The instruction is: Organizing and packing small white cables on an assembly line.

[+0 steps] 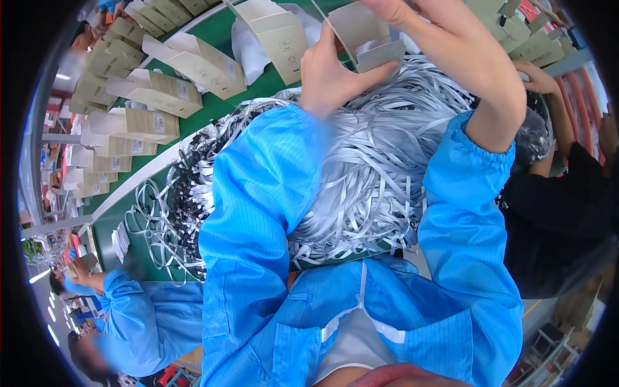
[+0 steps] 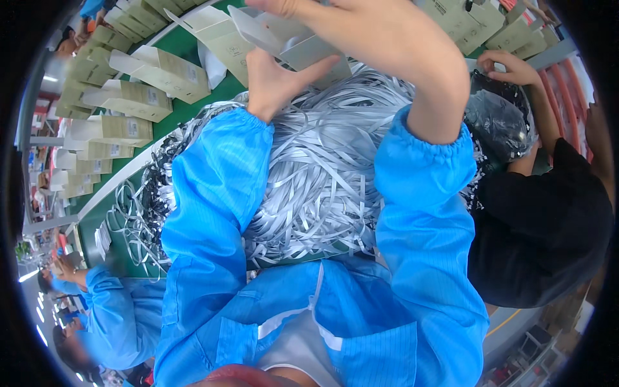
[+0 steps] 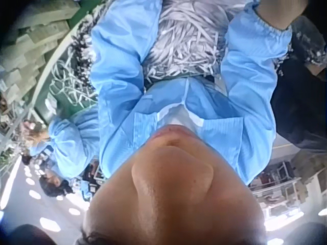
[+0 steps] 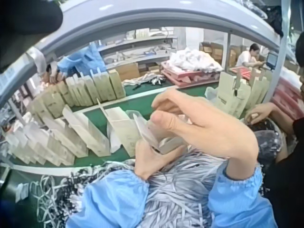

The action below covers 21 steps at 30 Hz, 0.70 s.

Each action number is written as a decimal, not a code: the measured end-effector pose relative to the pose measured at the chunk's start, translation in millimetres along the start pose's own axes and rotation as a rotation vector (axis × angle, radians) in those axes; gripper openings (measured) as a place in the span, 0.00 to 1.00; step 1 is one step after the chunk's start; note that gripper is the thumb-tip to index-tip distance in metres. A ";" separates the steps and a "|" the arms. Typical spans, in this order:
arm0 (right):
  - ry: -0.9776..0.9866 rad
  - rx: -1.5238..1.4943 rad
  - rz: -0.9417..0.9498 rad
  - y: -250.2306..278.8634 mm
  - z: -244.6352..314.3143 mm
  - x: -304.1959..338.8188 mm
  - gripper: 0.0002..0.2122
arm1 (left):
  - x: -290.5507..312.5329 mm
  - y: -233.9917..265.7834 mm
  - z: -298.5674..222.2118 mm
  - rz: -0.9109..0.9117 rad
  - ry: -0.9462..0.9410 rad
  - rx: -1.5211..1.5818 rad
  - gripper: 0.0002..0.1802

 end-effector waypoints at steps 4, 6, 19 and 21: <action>0.030 0.173 -0.005 -0.4 12.0 3.7 0.17 | 2.6 -2.1 11.5 0.058 0.045 -0.021 0.47; 0.052 0.251 -0.007 -0.3 25.3 7.6 0.17 | 3.2 2.4 11.2 0.019 0.005 -0.019 0.48; -0.126 0.418 0.080 -46.5 9.3 -0.4 0.10 | 14.8 3.2 -10.1 0.095 -0.149 -0.061 0.44; -0.094 0.385 0.054 -58.7 18.0 -3.7 0.09 | 17.2 10.8 -7.0 0.071 -0.131 -0.058 0.45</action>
Point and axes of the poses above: each hand's wrist, its own x-axis away from the middle knuckle, its own y-axis out of the back of the hand, z = x × y, the point moved 10 cm from there along -x, towards the middle knuckle, and after that the axes turned 14 degrees about -x, right-handed, at the moved point
